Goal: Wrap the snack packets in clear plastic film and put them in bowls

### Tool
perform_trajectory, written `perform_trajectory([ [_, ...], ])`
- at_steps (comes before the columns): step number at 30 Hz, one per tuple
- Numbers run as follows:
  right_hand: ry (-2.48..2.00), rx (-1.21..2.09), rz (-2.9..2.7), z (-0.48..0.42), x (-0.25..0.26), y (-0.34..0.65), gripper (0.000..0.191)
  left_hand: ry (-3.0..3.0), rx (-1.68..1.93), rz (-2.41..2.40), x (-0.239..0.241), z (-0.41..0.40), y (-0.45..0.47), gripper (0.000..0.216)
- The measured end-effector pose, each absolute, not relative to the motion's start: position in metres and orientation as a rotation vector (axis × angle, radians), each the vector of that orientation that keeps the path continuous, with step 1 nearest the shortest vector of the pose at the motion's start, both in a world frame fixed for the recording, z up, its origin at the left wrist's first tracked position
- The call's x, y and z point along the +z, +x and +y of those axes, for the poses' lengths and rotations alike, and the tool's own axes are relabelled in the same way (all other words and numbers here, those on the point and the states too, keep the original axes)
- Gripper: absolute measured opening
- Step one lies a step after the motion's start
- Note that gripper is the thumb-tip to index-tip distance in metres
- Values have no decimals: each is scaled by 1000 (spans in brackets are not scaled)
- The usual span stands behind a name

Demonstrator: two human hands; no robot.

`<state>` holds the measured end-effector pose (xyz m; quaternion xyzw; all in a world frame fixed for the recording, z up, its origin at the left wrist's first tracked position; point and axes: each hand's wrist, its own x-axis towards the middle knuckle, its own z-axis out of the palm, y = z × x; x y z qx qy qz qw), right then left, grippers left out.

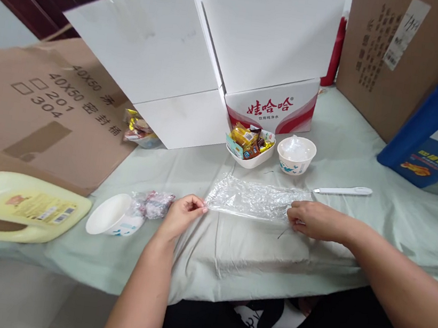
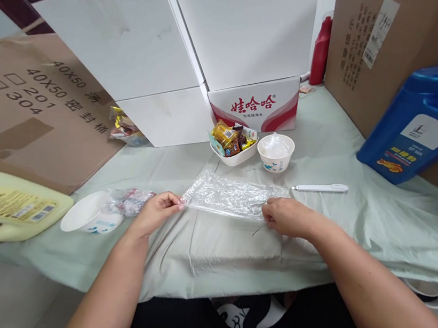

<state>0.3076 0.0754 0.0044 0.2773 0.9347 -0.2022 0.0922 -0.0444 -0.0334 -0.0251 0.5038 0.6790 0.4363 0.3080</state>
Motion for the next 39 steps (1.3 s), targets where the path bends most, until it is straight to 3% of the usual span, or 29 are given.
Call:
perform_trajectory([
  [4, 841, -530, 2772, 74, 3, 307, 17, 1431, 948, 1909, -28, -35, -61, 23],
  [7, 873, -504, 2756, 72, 4, 307, 16, 1540, 1099, 2132, -25, -36, -61, 19],
  [9, 885, -492, 2747, 70, 6, 307, 19, 1752, 1152, 2026, -22, -37, -52, 18],
  [12, 850, -462, 2769, 70, 10, 308, 16, 2165, 820, 1623, -19, -39, -30, 23],
  [15, 782, -443, 2871, 71, 15, 312, 16, 2292, 577, 1537, -22, -37, -16, 21],
  [24, 793, -755, 2792, 80, 15, 327, 15, 1915, 721, 1590, -22, -43, -32, 3],
  [30, 1054, -1045, 2621, 87, 19, 326, 14, 1781, 766, 1791, -29, -40, -23, 9],
  [39, 1434, -415, 2573, 90, 2, 308, 22, 1979, 627, 2273, -47, -25, 0, 13],
])
